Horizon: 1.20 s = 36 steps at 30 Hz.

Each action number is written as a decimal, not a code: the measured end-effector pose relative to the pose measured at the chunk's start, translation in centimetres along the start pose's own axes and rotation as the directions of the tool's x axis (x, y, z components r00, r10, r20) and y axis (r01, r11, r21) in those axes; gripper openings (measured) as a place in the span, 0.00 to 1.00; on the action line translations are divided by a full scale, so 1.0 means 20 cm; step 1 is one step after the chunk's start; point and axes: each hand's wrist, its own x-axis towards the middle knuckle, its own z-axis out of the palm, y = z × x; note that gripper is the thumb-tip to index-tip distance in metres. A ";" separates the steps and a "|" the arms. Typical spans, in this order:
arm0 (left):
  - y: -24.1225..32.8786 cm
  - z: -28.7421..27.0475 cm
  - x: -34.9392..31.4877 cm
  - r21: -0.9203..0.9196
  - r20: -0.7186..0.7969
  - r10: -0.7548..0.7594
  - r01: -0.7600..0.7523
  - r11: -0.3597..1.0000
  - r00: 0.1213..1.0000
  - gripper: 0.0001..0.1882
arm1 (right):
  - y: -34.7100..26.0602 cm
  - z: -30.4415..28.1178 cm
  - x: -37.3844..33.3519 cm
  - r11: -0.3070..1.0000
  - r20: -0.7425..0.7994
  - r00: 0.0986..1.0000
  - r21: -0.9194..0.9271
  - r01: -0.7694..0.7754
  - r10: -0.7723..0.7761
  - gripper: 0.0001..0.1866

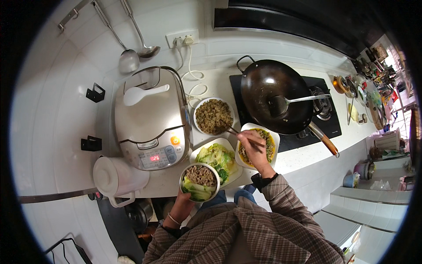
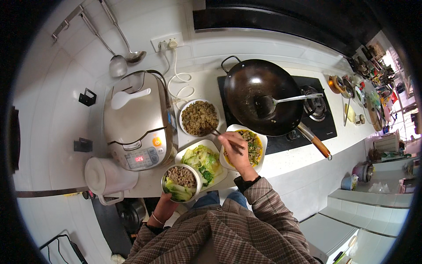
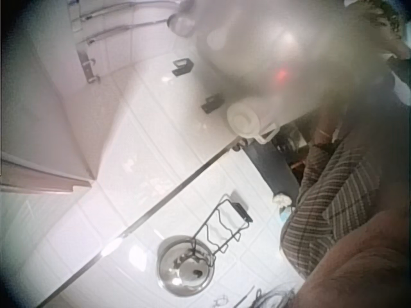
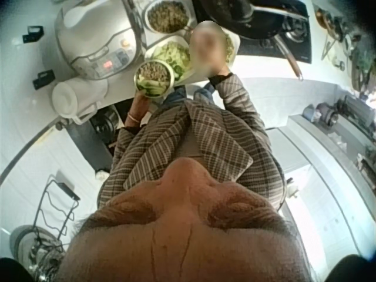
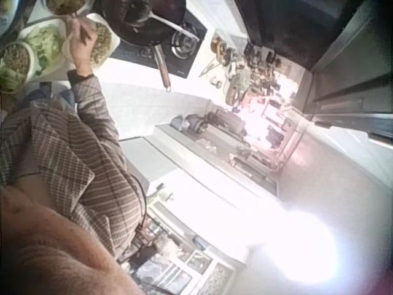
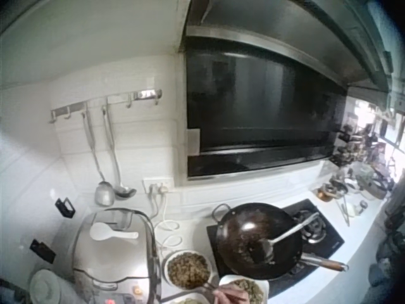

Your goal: The person uses chopsticks to transfer cooked vegetables and ground meat from serving dishes into a small bowl. After filling the bowl, they place a lid on it and secure the latch.

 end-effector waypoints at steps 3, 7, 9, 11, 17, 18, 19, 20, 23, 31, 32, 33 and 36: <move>-0.01 0.00 0.00 -0.007 -0.003 -0.001 0.001 1.000 1.000 0.42 | -0.01 -0.02 -0.01 0.971 -0.073 0.970 0.076 -0.227 0.232 0.12; -0.01 -0.01 0.00 -0.026 0.031 0.015 -0.014 1.000 0.999 0.42 | 0.00 0.02 0.04 0.975 -0.122 0.977 0.159 -0.157 0.177 0.13; -0.01 0.00 0.00 -0.010 0.003 0.000 0.001 1.000 1.000 0.42 | 0.01 0.05 0.07 0.994 -0.100 0.989 0.033 -0.109 0.112 0.13; -0.01 0.00 0.00 0.018 -0.014 0.000 0.000 1.000 1.000 0.43 | 0.01 0.07 0.08 0.997 -0.088 0.994 0.036 -0.067 0.070 0.11; -0.02 0.01 0.00 0.039 -0.014 0.019 -0.018 0.999 1.000 0.43 | 0.02 0.02 0.05 0.989 -0.080 0.994 0.127 -0.069 0.080 0.09; -0.02 0.01 0.00 0.034 -0.016 0.020 -0.019 0.999 1.000 0.43 | 0.02 0.01 0.04 0.990 -0.096 0.993 0.126 -0.060 0.072 0.08; -0.02 0.00 0.00 0.022 0.003 0.031 -0.031 0.999 1.000 0.43 | 0.02 0.00 0.04 0.999 -0.072 0.997 0.035 0.013 -0.011 0.09; -0.02 0.00 0.00 0.015 -0.009 0.019 -0.019 1.000 1.000 0.42 | 0.02 -0.01 0.04 0.998 -0.037 0.998 -0.037 0.042 -0.044 0.09; -0.02 -0.01 0.00 -0.013 0.017 0.011 -0.011 1.000 1.000 0.42 | 0.01 -0.02 0.03 0.996 0.006 1.000 -0.091 0.017 -0.016 0.09; -0.02 -0.01 -0.01 0.013 0.015 0.002 -0.002 1.000 1.000 0.42 | -0.03 0.09 0.02 0.978 0.157 0.969 -0.059 0.202 -0.191 0.08; -0.02 -0.01 -0.02 0.020 -0.006 -0.005 0.005 1.000 1.000 0.42 | -0.03 0.09 0.03 0.974 0.184 0.963 -0.077 0.214 -0.197 0.08; -0.02 -0.01 -0.02 0.021 -0.014 -0.001 0.001 1.000 1.000 0.42 | -0.03 0.09 0.03 0.969 0.225 0.955 -0.106 0.221 -0.193 0.08; -0.02 -0.02 -0.01 0.012 0.008 0.018 -0.018 1.000 1.000 0.42 | -0.04 0.06 0.04 0.971 0.170 0.971 -0.135 0.195 -0.171 0.08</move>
